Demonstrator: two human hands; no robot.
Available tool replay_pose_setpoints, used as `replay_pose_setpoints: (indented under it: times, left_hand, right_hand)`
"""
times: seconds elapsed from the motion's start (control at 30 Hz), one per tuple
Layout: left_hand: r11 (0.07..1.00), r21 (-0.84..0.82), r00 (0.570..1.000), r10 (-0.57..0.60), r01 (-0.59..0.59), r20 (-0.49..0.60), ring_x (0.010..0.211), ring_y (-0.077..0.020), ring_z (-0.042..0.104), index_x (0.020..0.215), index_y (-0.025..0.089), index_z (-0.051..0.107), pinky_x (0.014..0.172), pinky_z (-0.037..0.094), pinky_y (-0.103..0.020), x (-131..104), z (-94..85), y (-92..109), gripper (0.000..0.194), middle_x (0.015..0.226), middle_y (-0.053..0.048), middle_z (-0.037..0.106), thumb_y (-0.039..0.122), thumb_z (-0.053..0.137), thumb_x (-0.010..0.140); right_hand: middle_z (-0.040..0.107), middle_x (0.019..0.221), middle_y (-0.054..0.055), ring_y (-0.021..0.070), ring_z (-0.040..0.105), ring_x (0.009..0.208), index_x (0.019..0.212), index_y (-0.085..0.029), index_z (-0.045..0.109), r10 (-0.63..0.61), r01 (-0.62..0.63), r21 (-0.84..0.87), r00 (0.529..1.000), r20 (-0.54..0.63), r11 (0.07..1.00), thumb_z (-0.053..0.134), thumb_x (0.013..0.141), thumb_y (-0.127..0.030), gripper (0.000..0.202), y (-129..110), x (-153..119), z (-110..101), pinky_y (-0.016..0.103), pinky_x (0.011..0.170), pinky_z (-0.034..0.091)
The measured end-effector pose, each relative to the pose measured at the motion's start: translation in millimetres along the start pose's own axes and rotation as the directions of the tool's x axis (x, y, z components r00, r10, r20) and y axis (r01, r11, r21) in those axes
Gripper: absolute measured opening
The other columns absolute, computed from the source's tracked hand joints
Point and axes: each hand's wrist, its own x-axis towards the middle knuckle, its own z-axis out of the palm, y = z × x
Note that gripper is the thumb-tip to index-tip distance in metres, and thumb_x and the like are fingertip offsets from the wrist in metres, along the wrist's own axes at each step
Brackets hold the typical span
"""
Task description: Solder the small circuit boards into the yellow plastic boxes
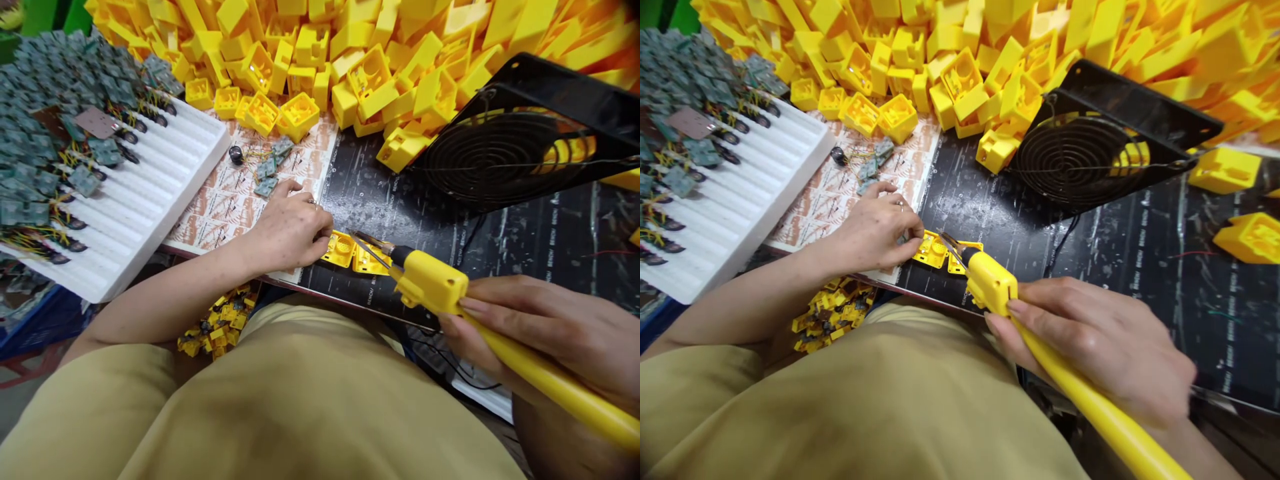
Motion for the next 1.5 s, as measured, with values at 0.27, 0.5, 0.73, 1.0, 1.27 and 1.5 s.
replay_pose_setpoints:
  times: [0.27, 0.5, 0.73, 1.0, 1.27, 1.5]
  left_hand:
    - [0.999, 0.035, 1.0, 0.008, -0.009, 0.022, 0.081, -0.0232, 0.062, 0.068, 0.019, 0.069, 0.097, 0.038, -0.049, 0.6, -1.4, -0.4, 0.024, 0.067, -0.005, 0.069, 0.024, 0.048, 0.079]
    - [0.999, 0.034, 0.998, -0.003, 0.001, 0.065, 0.088, -0.0257, 0.062, 0.072, 0.018, 0.068, 0.094, 0.04, -0.049, 2.3, -3.0, 2.1, 0.021, 0.075, -0.005, 0.071, 0.025, 0.05, 0.079]
    - [0.949, -0.263, 0.974, -0.207, 0.176, -0.097, 0.086, -0.0188, 0.063, 0.098, 0.016, 0.068, 0.083, 0.047, -0.034, -12.1, -21.4, -23.4, 0.033, 0.094, -0.007, 0.07, 0.038, 0.045, 0.091]
    - [0.998, -0.01, 0.998, -0.061, 0.061, -0.008, 0.099, -0.0246, 0.06, 0.103, 0.018, 0.07, 0.091, 0.046, -0.042, -27.1, -6.9, -37.0, 0.026, 0.101, -0.008, 0.067, 0.03, 0.051, 0.09]
    - [0.983, 0.168, 0.99, 0.088, -0.069, -0.109, 0.08, -0.0197, 0.065, 0.088, 0.017, 0.064, 0.092, 0.047, -0.042, -29.9, 3.2, -50.5, 0.016, 0.078, -0.003, 0.069, 0.02, 0.049, 0.09]
    - [0.953, 0.249, 0.816, 0.28, -0.173, -0.505, 0.079, -0.0161, 0.062, 0.086, 0.016, 0.061, 0.079, 0.051, -0.031, -49.8, 13.8, -40.9, 0.009, 0.085, -0.005, 0.068, 0.013, 0.053, 0.09]
  right_hand:
    - [0.074, 0.091, 0.001, 0.0153, 0.069, 0.064, 0.125, -0.03, 0.058, 0.087, -0.082, 0.078, 0.994, -0.06, 0.994, 0.074, 0.081, -0.026, 0.048, 15.2, -12.5, 2.2, 0.024, 0.05, 0.055]
    - [0.072, 0.112, 0.004, 0.0197, 0.071, 0.081, 0.141, -0.034, 0.049, 0.346, -0.349, 0.003, 0.927, -0.148, 0.937, 0.061, 0.092, -0.036, 0.051, -8.3, -7.4, -4.3, 0.033, 0.075, 0.06]
    - [0.073, 0.078, -0.003, 0.0084, 0.067, 0.06, 0.11, -0.021, 0.063, 0.097, -0.094, 0.034, 0.99, -0.098, 0.995, 0.066, 0.087, -0.013, 0.024, 8.9, 12.9, 30.4, 0.015, 0.058, 0.053]
    - [0.07, 0.11, 0.011, 0.0234, 0.069, 0.094, 0.112, -0.018, 0.055, 0.011, -0.011, 0.011, 1.0, 0.023, 1.0, 0.07, 0.085, -0.039, 0.037, 7.6, 21.2, 58.5, 0.042, 0.089, 0.054]
    - [0.071, 0.101, 0.006, 0.0177, 0.068, 0.089, 0.11, -0.022, 0.051, 0.014, -0.013, 0.047, 1.0, -0.018, 0.999, 0.066, 0.089, -0.027, 0.026, -10.3, 54.8, 74.0, 0.033, 0.088, 0.051]
    - [0.072, 0.079, -0.005, 0.0156, 0.067, 0.072, 0.109, -0.023, 0.053, 0.168, -0.186, 0.18, 0.98, 0.111, 0.966, 0.063, 0.088, -0.019, 0.024, -11.6, 84.8, 110.0, 0.034, 0.082, 0.047]
